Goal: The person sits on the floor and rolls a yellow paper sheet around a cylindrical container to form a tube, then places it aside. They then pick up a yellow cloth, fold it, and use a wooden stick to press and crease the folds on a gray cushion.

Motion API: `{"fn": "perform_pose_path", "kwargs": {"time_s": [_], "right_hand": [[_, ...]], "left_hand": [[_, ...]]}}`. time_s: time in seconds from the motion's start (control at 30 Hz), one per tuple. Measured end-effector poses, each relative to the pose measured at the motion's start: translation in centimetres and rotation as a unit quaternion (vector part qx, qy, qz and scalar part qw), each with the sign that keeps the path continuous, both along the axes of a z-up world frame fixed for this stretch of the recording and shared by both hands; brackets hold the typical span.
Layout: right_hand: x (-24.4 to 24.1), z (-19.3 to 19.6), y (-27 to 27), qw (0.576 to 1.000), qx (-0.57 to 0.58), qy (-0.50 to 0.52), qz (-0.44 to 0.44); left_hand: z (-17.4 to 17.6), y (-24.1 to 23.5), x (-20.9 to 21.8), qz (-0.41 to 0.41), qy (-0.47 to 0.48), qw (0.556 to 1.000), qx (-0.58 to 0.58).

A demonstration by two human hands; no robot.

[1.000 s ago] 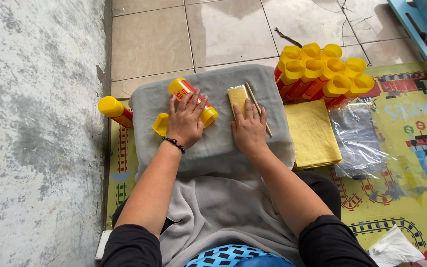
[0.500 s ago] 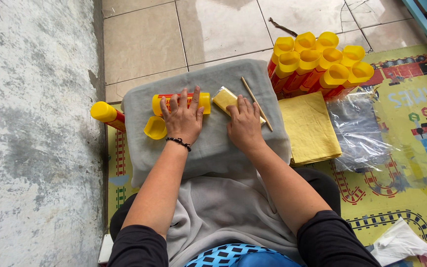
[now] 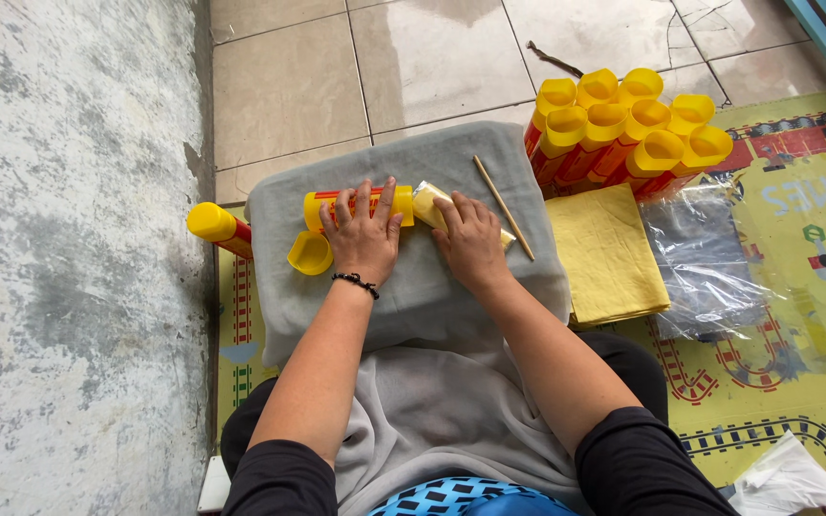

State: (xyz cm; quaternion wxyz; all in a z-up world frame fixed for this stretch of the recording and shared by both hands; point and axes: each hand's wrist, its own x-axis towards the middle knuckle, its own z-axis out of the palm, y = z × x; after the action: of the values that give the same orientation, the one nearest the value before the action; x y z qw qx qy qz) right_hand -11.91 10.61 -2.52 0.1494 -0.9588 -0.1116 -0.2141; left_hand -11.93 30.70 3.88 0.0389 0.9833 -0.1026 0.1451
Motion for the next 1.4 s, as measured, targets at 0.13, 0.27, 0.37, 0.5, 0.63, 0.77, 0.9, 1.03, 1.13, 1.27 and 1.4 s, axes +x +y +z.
{"fn": "perform_pose_path", "kwargs": {"time_s": [0.13,0.27,0.37,0.5,0.63,0.77,0.9,1.03,1.13,1.27,1.4], "right_hand": [[-0.1,0.1,-0.2,0.999,0.022,0.005,0.022],[-0.4,0.5,-0.2,0.999,0.022,0.004,0.042],[-0.5,1.2,-0.5,0.998,0.028,0.013,0.06],[-0.4,2.2,-1.1,0.993,0.055,0.039,0.1],[-0.1,2.5,-1.5,0.993,0.026,0.033,0.108],[0.2,2.7,-1.6,0.99,-0.002,0.027,0.139],[0.4,2.4,-1.4,0.987,-0.029,0.011,0.155],[-1.0,3.7,-1.3,0.991,-0.04,-0.025,0.125],[-3.3,5.9,-1.4,0.999,-0.013,-0.004,0.053],[-5.2,6.1,-1.8,0.99,0.026,0.136,-0.027],[-5.8,5.4,-1.6,0.975,0.02,0.21,-0.065]], "left_hand": [[0.0,0.0,0.0,-0.001,-0.001,1.0,0.001],[0.0,0.0,-0.2,-0.001,0.002,1.0,-0.009],[-0.1,0.1,-0.1,-0.004,-0.001,1.0,-0.011],[-0.1,0.2,-0.2,-0.01,0.0,1.0,-0.013],[-0.2,0.4,-0.3,-0.017,-0.009,1.0,-0.006],[-0.5,0.9,-0.3,-0.037,-0.005,0.999,0.002],[-0.5,1.0,-0.2,-0.061,0.011,0.998,-0.013],[0.7,0.7,-0.5,-0.061,0.001,0.998,-0.001],[1.3,0.5,-1.2,-0.058,0.016,0.998,-0.016],[0.6,0.6,-1.4,-0.038,0.016,0.999,0.017],[0.6,1.1,-1.6,-0.037,0.03,0.999,0.025]]}}
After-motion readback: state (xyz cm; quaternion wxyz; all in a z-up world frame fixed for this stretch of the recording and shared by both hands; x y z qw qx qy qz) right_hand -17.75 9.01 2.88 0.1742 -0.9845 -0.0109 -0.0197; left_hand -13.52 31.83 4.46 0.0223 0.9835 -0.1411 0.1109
